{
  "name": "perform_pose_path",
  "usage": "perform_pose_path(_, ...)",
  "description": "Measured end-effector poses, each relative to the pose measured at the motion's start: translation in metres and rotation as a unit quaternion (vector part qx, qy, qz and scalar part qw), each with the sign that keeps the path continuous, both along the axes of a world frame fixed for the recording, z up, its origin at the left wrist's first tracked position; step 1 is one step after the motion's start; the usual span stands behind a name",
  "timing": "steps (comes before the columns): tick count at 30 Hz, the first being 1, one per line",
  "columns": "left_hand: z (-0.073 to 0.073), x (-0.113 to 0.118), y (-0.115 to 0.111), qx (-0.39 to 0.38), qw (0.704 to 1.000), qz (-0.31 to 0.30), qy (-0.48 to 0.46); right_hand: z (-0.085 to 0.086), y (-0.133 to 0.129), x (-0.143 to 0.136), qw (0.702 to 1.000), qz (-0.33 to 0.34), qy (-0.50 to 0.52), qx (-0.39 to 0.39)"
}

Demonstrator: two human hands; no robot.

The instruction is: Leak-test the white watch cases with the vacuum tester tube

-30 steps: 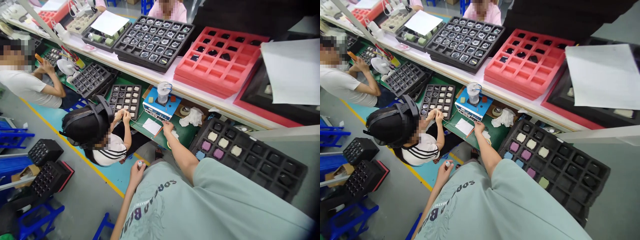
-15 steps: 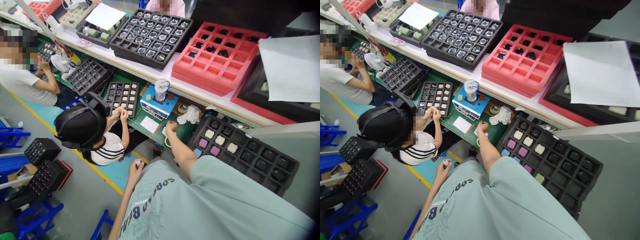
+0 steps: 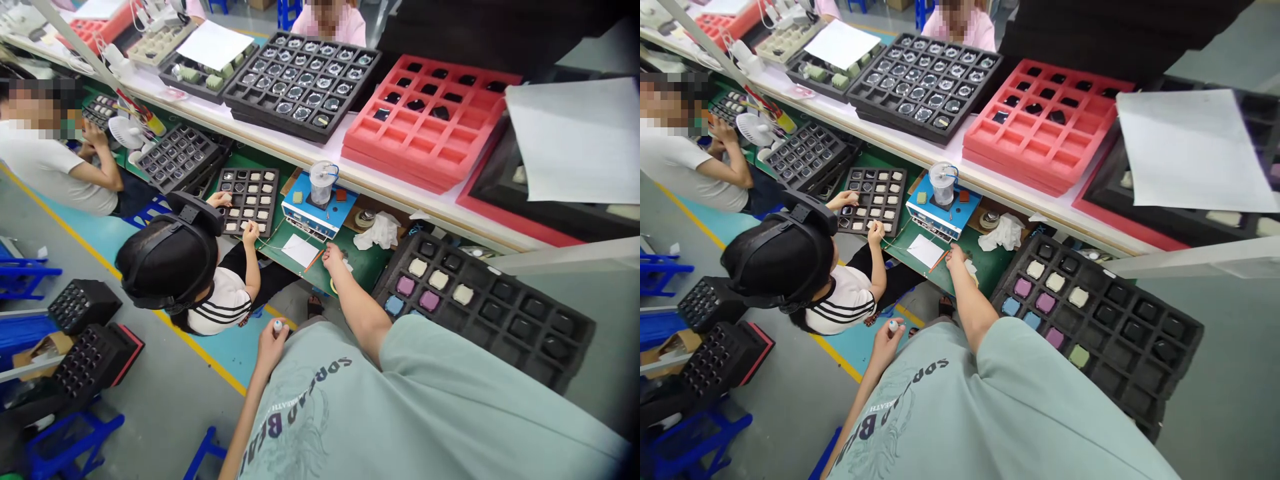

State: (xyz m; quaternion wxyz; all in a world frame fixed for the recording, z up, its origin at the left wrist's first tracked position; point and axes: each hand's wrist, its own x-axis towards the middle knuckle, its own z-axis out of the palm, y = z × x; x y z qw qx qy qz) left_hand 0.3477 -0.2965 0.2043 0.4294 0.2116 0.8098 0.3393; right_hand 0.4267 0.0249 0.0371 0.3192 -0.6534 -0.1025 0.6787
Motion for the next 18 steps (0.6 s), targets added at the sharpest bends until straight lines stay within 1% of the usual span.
perform_pose_path(4,-0.002,0.001,-0.002,0.002,1.0,-0.005,0.0,0.009,0.013,-0.007,0.996,-0.026,0.06,-0.064)
perform_pose_path(8,0.0,0.002,-0.006,-0.001,1.0,-0.006,0.002,0.013,0.021,-0.01,0.99,-0.043,0.103,-0.087)
perform_pose_path(18,0.011,0.004,-0.013,-0.008,1.0,0.001,0.01,0.013,0.013,-0.016,0.982,-0.056,0.143,-0.113)
